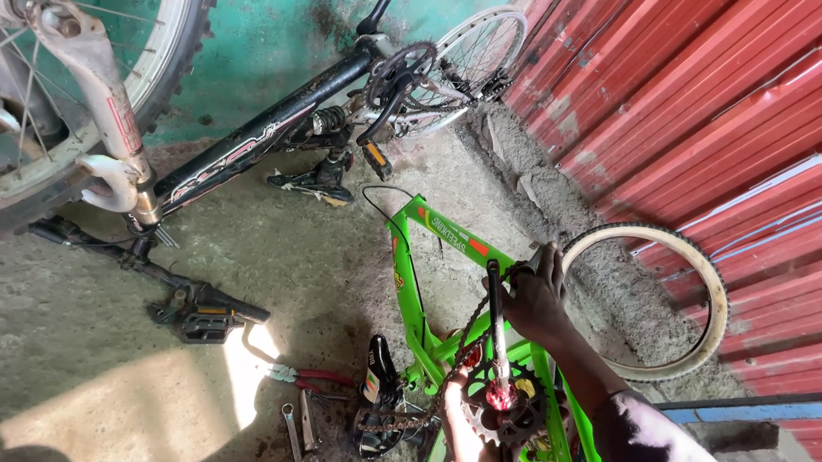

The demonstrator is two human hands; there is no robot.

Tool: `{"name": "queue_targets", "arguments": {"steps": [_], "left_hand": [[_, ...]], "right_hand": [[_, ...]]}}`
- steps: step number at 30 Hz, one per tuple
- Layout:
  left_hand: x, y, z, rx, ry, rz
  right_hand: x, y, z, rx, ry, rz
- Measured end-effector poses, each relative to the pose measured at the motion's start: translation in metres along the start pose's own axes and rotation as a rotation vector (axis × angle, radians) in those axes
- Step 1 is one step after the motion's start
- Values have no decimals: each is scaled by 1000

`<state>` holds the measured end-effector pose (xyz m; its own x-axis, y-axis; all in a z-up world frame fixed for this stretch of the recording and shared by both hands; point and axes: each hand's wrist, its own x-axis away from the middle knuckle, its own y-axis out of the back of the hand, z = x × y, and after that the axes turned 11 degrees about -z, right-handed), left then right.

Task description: Applying grease to bicycle crankset bearings and installing the crankset into the frame

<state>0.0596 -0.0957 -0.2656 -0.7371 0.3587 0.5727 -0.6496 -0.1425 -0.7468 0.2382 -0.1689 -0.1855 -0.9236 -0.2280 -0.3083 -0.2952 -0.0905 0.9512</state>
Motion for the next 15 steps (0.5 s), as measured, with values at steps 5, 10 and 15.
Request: {"name": "queue_targets", "arguments": {"steps": [5,10,15], "left_hand": [[20,-11,1,-63,-68,-119],[-21,18,6,-34,-210,-34],[-24,17,4,-12,-249,-69]], "right_hand": [[0,7,1,-41,-151,149],[7,14,4,20,-187,76],[17,31,25,27,-12,-23]]}}
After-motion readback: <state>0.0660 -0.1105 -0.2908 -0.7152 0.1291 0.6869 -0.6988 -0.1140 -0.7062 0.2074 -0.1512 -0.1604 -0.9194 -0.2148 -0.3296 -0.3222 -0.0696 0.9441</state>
